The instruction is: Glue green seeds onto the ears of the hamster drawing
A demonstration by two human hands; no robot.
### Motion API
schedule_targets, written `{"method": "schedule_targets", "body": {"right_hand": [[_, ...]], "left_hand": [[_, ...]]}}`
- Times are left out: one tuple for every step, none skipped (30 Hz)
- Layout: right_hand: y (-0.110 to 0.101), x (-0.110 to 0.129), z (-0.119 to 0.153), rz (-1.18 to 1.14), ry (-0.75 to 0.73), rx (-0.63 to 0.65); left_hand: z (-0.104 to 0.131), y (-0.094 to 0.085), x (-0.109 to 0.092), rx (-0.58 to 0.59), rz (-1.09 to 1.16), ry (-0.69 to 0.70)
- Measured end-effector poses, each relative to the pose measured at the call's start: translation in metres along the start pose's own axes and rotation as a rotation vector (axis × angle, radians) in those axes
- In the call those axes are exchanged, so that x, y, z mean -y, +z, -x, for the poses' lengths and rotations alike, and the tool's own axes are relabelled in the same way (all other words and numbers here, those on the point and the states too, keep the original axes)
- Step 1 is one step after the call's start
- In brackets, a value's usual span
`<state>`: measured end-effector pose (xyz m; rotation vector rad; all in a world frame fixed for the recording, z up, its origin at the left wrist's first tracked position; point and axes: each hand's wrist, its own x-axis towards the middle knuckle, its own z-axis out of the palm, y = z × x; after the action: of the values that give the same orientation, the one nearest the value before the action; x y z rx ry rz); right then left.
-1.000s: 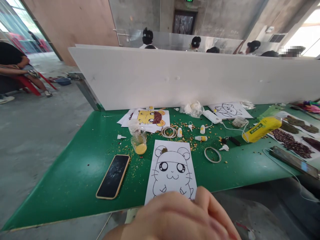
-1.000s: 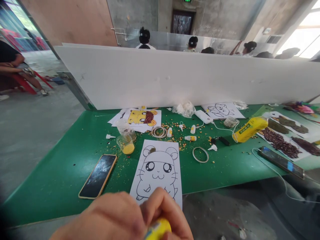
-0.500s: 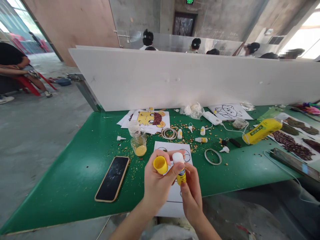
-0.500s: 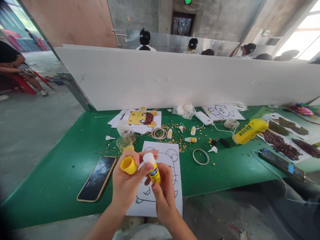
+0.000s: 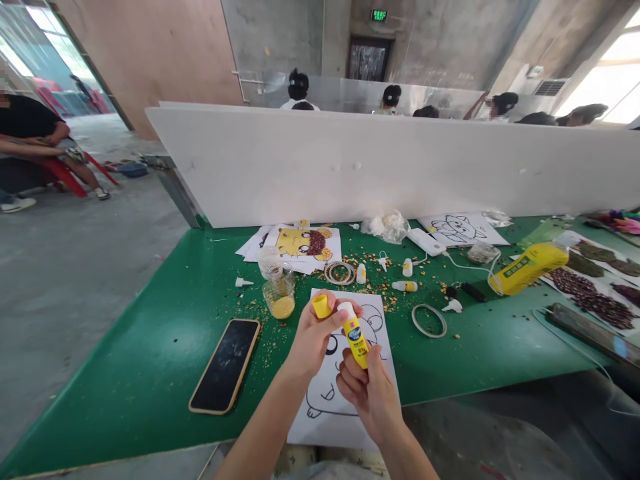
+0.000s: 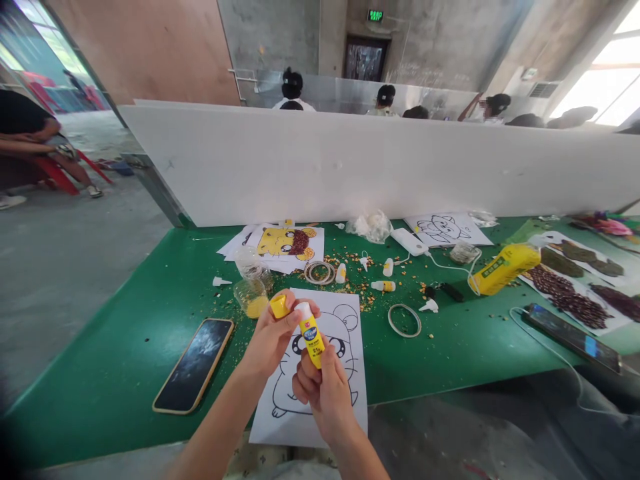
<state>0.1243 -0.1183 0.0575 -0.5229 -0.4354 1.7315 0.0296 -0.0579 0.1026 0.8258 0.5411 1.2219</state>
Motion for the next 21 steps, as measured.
{"method": "schedule_targets", "body": {"right_hand": [[0.001,0.002,0.0,-0.051,0.04,0.005],[0.001,0.004,0.001,-0.102,0.084,0.013],[0.001,0.005,0.001,-0.152,0.13,0.02],[0.001,0.007,0.001,-0.195,0.171,0.028],[0.001,0.007,0.001,-0.225,0.201,0.036],[0.0,0.007,0.0,-0.235,0.219,0.043],[-0.001,0.006,-0.001,-0.219,0.223,0.047],[-0.003,0.005,-0.002,-0.174,0.207,0.049],[-0.005,0.003,-0.003,-0.099,0.176,0.048],[-0.009,0.002,-0.004,0.009,0.135,0.046],[-0.012,0.001,-0.005,0.145,0.085,0.034],[-0.016,0.0,-0.007,0.305,0.033,0.012],[-0.02,0.0,-0.008,0.48,-0.017,-0.018],[-0.024,0.001,-0.009,0.653,-0.059,-0.059],[-0.027,0.002,-0.009,0.804,-0.086,-0.092],[-0.029,0.004,-0.01,0.911,-0.099,-0.115],[-0.031,0.005,-0.011,0.976,-0.102,-0.127],[-0.031,0.006,-0.011,1.009,-0.097,-0.128],[-0.03,0.007,-0.012,1.017,-0.091,-0.128],[-0.029,0.007,-0.012,1.006,-0.082,-0.129],[-0.027,0.006,-0.012,0.98,-0.07,-0.132]], "left_hand": [[-0.002,-0.002,0.002,0.014,0.014,-0.017],[-0.003,-0.003,0.003,0.028,0.024,-0.033],[-0.004,-0.005,0.005,0.039,0.031,-0.044],[-0.005,-0.006,0.005,0.044,0.035,-0.052],[-0.006,-0.007,0.006,0.041,0.035,-0.06],[-0.007,-0.007,0.006,0.031,0.033,-0.073],[-0.008,-0.008,0.006,0.016,0.029,-0.091],[-0.008,-0.008,0.006,0.001,0.021,-0.112],[-0.008,-0.008,0.005,-0.012,0.009,-0.124],[-0.008,-0.008,0.005,-0.024,-0.006,-0.126],[-0.008,-0.007,0.005,-0.033,-0.023,-0.119],[-0.008,-0.007,0.005,-0.039,-0.038,-0.104],[-0.009,-0.007,0.005,-0.045,-0.049,-0.089],[-0.009,-0.007,0.006,-0.052,-0.058,-0.079],[-0.01,-0.007,0.007,-0.061,-0.064,-0.074],[-0.011,-0.007,0.009,-0.073,-0.07,-0.07],[-0.012,-0.008,0.01,-0.088,-0.075,-0.064],[-0.012,-0.008,0.012,-0.104,-0.08,-0.056],[-0.013,-0.008,0.014,-0.114,-0.081,-0.047],[-0.013,-0.009,0.015,-0.118,-0.077,-0.041],[-0.013,-0.01,0.016,-0.111,-0.066,-0.039]]}}
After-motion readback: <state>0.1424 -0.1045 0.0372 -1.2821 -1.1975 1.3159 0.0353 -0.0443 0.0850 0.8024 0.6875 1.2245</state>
